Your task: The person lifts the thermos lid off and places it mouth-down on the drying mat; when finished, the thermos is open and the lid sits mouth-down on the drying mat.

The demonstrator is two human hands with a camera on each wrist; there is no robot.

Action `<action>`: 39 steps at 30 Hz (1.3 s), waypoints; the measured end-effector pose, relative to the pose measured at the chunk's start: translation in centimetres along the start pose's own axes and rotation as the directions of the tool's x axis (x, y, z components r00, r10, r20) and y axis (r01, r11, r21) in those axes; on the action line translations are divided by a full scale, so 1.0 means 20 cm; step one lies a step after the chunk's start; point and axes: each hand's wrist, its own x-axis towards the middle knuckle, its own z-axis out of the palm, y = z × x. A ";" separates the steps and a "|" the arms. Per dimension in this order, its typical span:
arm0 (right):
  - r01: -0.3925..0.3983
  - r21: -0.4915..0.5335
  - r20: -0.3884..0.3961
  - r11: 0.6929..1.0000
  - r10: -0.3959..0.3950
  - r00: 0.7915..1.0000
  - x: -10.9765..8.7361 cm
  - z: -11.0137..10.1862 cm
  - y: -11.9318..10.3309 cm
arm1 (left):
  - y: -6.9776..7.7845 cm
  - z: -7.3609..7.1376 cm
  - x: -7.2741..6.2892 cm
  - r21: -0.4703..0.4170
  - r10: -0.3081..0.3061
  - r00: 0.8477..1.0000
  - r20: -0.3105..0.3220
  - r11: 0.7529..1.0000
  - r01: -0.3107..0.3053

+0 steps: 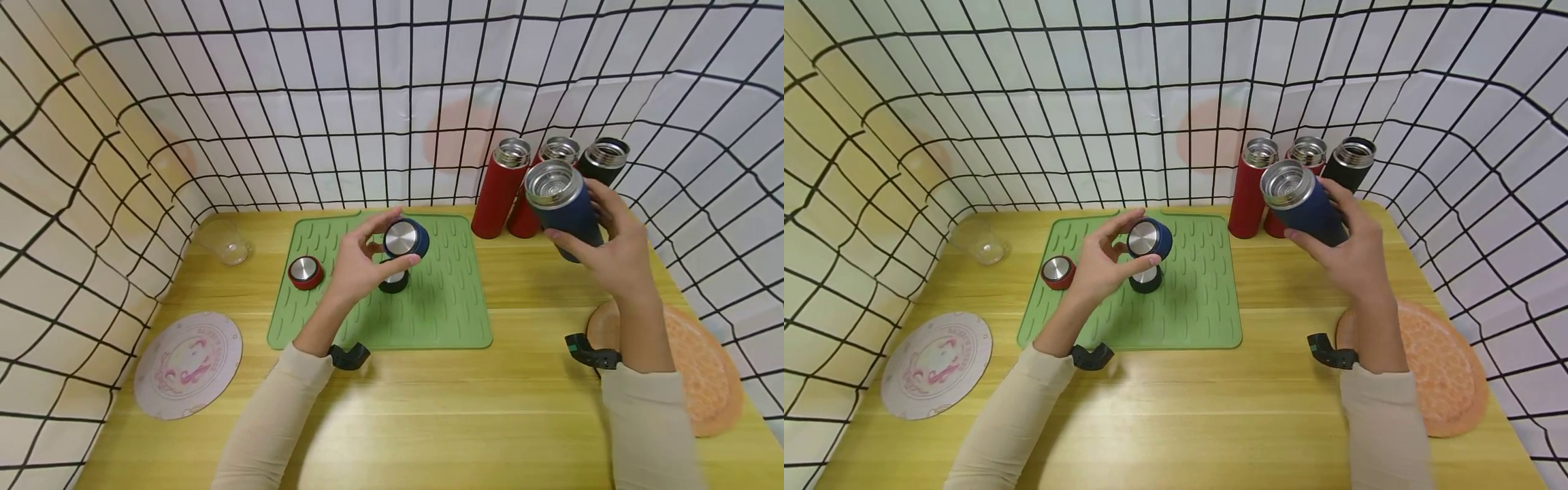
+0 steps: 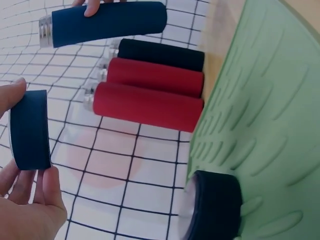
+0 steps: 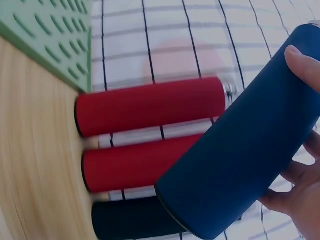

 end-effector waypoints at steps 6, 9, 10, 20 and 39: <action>-0.104 0.067 -0.074 0.992 0.109 0.991 0.03 -0.11 0.09 | -0.05 0.04 0.00 0.069 -0.078 0.997 -0.005 0.995 0.078; -0.147 0.095 -0.106 0.985 0.157 0.982 0.05 -0.17 0.12 | -0.08 0.08 0.01 0.098 -0.097 0.995 0.004 0.991 0.096; -0.158 0.095 -0.116 0.983 0.169 0.979 0.05 -0.18 0.13 | -0.09 0.09 0.01 0.111 -0.099 0.995 0.008 0.989 0.098; -0.296 0.224 -0.133 0.929 0.330 0.935 0.13 -0.31 0.30 | -0.17 0.19 0.03 0.249 -0.147 0.987 0.065 0.960 0.127; -0.341 0.586 -0.167 0.735 0.522 0.837 0.31 -0.27 0.61 | -0.31 0.34 0.00 0.483 -0.185 0.946 0.267 0.875 0.035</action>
